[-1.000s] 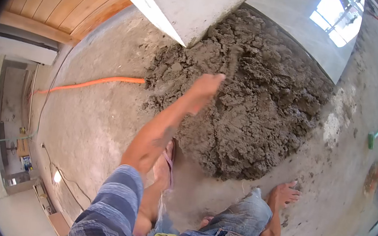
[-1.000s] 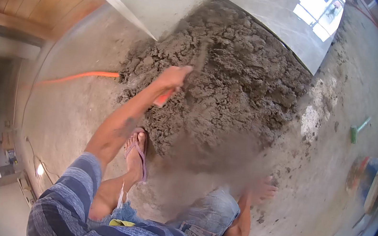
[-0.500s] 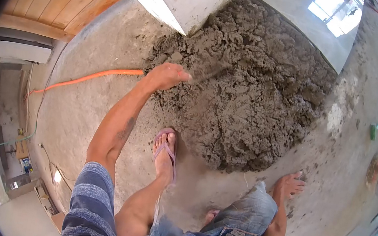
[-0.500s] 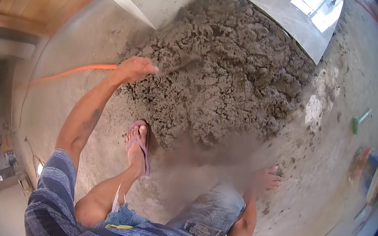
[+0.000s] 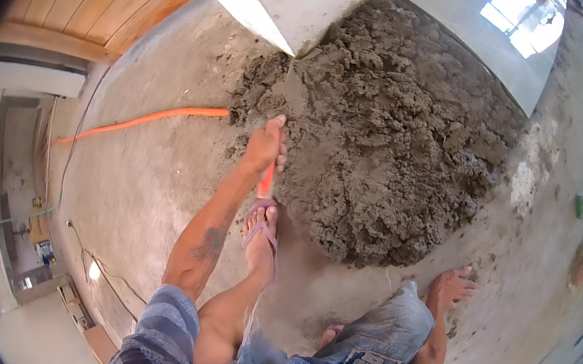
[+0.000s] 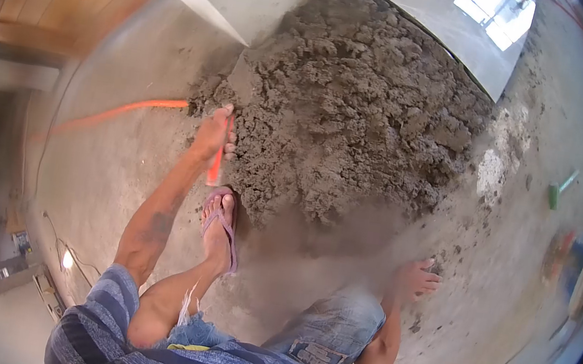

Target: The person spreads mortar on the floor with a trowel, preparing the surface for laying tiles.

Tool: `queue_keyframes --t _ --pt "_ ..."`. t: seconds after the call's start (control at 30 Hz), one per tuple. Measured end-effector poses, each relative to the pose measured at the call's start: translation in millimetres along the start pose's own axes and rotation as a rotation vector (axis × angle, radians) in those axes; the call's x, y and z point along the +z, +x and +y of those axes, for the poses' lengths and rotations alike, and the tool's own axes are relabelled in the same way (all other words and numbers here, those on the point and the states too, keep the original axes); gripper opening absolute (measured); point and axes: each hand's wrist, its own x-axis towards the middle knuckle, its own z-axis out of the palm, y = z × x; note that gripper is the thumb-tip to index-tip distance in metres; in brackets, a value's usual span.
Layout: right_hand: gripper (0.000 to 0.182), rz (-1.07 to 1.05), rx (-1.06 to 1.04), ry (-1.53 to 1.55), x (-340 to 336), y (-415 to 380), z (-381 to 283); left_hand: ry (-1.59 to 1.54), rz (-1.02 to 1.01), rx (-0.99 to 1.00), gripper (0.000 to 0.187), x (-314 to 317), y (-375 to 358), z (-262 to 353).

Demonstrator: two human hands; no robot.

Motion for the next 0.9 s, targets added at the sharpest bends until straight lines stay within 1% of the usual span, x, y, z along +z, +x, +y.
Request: queue_keyframes --t 0.03,0.13,0.17,0.2,0.27,0.37,0.47,0.53,0.6,0.67,0.73,0.77,0.83,0.87,0.9 --pt "0.076 0.015 -0.013 0.008 6.2 3.1 -0.4 -0.001 -0.02 0.085 0.041 -0.5 1.4 -7.9" --pt "0.078 0.061 -0.028 0.035 28.8 18.4 11.3 0.119 0.038 -0.075 0.043 -27.3 20.7 -30.6" --pt "0.078 0.07 -0.027 0.037 35.3 22.7 11.6 0.151 0.049 -0.046 0.043 -31.1 15.9 -31.5" --pt "0.078 0.076 -0.024 0.033 42.5 25.0 15.6 0.119 0.04 -0.021 0.043 -27.3 15.9 -32.9" --pt "0.078 0.057 -0.036 0.023 38.2 24.1 21.4 0.027 0.047 0.006 0.042 -16.2 -9.9 -22.9" --pt "0.078 0.043 -0.031 0.01 30.6 18.8 14.2 -0.014 0.011 0.026 0.041 26.1 -11.0 2.2" --pt "0.077 0.022 0.013 0.025 22.5 13.5 8.6 0.228 -0.224 0.287 0.045 66.1 13.2 3.2" --pt "0.076 0.028 0.018 -0.002 18.4 12.3 9.7 0.698 -0.233 0.564 0.05 83.4 38.5 8.0" --pt "0.075 0.048 0.009 -0.052 15.1 5.5 4.0 0.941 -0.254 0.583 0.058 81.5 40.0 36.0" --pt "0.074 0.095 -0.017 -0.1 21.0 8.4 11.1 0.757 -0.13 0.328 0.061 66.3 68.6 54.7" --pt "0.074 0.125 -0.032 -0.093 27.0 14.3 10.3 0.87 -0.117 0.381 0.059 44.8 81.0 79.4" --pt "0.074 0.133 -0.046 -0.079 28.6 19.4 13.3 0.923 -0.112 0.396 0.058 35.2 80.3 80.2" --pt "0.073 0.114 -0.04 -0.079 31.2 10.7 14.7 0.615 -0.104 0.234 0.054 35.2 70.6 71.3" --pt "0.072 0.098 -0.025 -0.099 18.7 6.1 9.3 0.452 -0.095 0.156 0.052 30.8 65.3 65.2" --pt "0.072 0.091 -0.013 -0.113 10.9 5.0 3.0 0.462 -0.121 0.134 0.049 20.4 70.1 52.6"
